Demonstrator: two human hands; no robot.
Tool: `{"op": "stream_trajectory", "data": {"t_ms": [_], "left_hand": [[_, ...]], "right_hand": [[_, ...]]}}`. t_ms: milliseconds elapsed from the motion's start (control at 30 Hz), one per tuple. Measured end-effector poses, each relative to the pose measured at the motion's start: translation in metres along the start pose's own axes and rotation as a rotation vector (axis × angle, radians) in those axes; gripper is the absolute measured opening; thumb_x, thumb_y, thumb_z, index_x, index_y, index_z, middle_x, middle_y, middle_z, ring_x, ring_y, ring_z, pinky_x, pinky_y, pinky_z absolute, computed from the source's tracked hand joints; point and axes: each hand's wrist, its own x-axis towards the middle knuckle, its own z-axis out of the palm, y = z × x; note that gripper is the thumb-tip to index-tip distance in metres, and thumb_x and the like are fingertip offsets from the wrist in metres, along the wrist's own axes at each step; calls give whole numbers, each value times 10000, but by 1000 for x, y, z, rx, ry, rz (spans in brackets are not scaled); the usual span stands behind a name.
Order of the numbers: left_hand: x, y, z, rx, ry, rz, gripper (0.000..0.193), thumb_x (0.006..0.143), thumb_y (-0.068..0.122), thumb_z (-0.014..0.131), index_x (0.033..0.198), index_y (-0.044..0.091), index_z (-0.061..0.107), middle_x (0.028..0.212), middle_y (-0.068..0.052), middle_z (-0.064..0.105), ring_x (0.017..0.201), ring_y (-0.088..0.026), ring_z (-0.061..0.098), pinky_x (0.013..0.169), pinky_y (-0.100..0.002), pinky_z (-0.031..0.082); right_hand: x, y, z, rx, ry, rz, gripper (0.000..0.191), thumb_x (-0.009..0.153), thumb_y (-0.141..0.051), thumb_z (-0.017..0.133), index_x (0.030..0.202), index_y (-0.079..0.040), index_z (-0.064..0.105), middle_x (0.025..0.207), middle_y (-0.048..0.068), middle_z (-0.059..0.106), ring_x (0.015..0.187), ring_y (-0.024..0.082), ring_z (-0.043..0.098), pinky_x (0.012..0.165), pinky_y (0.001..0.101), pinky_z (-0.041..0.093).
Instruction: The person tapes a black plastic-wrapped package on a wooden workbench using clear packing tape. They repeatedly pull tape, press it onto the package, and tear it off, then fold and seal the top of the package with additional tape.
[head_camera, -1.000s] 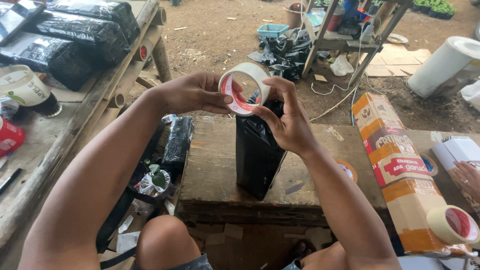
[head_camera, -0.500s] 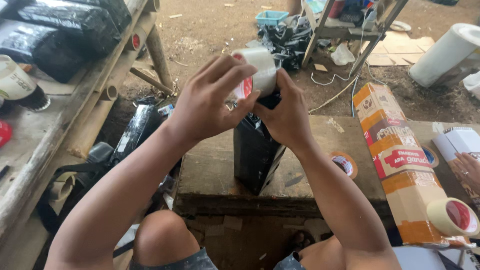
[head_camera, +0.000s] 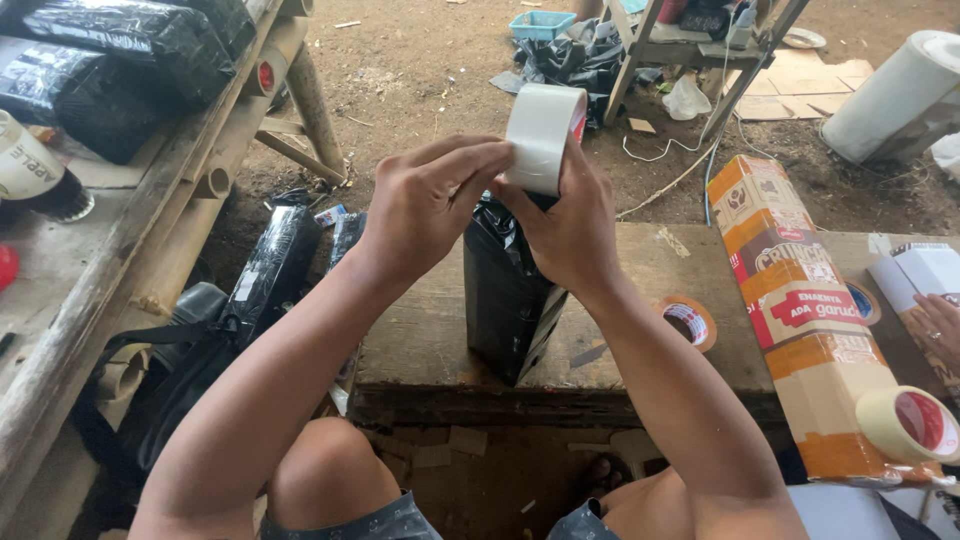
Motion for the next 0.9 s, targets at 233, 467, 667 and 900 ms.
{"op": "stream_trajectory", "data": {"t_ms": [233,467,667,900], "left_hand": [[6,13,2,287,-84,-7,96,1049,74,630,1102,-3,607,1061,-132,682,1007,-277,662,839,-409,586],[-3,23,2,294,-114,-66,40,1050,12,542,1021,24,517,1021,-151,576,960,-270,523,866,-418,494],[-5,17,3,302,-80,115,67,1062,25,563,1103,26,510,1105,-131,589,1000,-252,544,907,-407,515],[1,6,8,37,21,12,301,1019,136,733,1222,10,549,1038,-60,617,991,-192,598,852,-351,572]], "right_hand": [[-1,4,3,-31,-3,-58,364,1077,-219,637,1344,10,542,1041,132,773,927,250,797,809,391,621],[0,7,1,-34,-100,51,363,1058,-233,614,1301,20,518,925,127,749,729,265,776,673,377,603],[-5,10,-1,-156,0,-180,297,989,-112,655,1254,-6,574,1078,193,699,1006,353,729,899,453,568],[-4,9,-3,-25,-76,-12,389,976,-146,648,1318,14,556,1128,189,731,1068,329,753,952,432,562]]}}
